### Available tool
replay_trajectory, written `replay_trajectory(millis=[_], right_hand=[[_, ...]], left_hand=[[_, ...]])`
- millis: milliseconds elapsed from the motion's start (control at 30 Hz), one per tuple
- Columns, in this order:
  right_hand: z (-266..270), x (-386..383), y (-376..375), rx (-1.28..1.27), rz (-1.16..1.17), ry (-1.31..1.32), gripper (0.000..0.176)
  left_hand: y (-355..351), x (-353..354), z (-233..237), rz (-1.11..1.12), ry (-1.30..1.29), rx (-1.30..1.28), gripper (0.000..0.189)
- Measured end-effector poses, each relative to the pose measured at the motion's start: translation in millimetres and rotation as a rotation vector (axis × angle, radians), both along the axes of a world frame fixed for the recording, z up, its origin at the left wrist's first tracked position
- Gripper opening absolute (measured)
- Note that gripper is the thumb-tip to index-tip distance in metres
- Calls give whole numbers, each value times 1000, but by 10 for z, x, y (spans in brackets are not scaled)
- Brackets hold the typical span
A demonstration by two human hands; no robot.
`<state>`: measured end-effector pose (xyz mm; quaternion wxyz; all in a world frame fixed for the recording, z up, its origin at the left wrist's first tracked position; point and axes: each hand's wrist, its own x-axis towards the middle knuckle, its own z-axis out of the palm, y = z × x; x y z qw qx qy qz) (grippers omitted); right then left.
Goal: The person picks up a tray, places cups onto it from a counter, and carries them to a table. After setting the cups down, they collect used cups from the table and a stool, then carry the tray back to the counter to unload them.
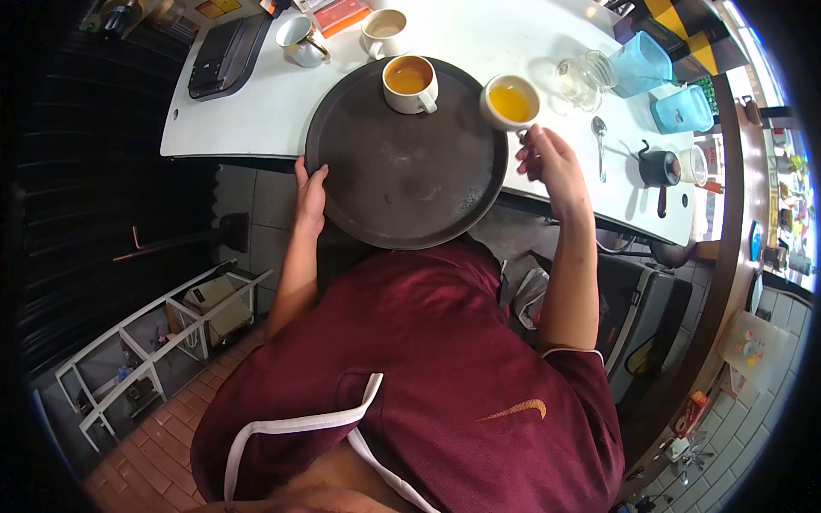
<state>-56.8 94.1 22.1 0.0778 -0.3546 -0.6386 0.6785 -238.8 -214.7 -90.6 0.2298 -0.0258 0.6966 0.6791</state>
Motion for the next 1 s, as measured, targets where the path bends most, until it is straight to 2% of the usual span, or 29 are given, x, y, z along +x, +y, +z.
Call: replay_trajectory(millis=[100, 167, 333, 667, 833, 1000], right_hand=[[-30, 52, -237, -44, 128, -39, 32], [-105, 20, -416, -162, 190, -48, 32], [-339, -172, -769, -171, 386, -59, 33], [-456, -382, -1062, -208, 523, -112, 29], [-475, -379, -1131, -204, 541, -144, 29], [-488, -377, -1108, -69, 589, -164, 33]], left_hand=[[-24, -25, -67, -15, -4, 27, 57], [-35, -22, -64, -15, -5, 15, 57], [-47, -27, -37, -49, -14, 42, 57], [-12, -13, -60, -5, 0, 17, 56], [11, 8, 28, 11, 11, 1, 49], [3, -21, -92, 19, 45, -11, 47]])
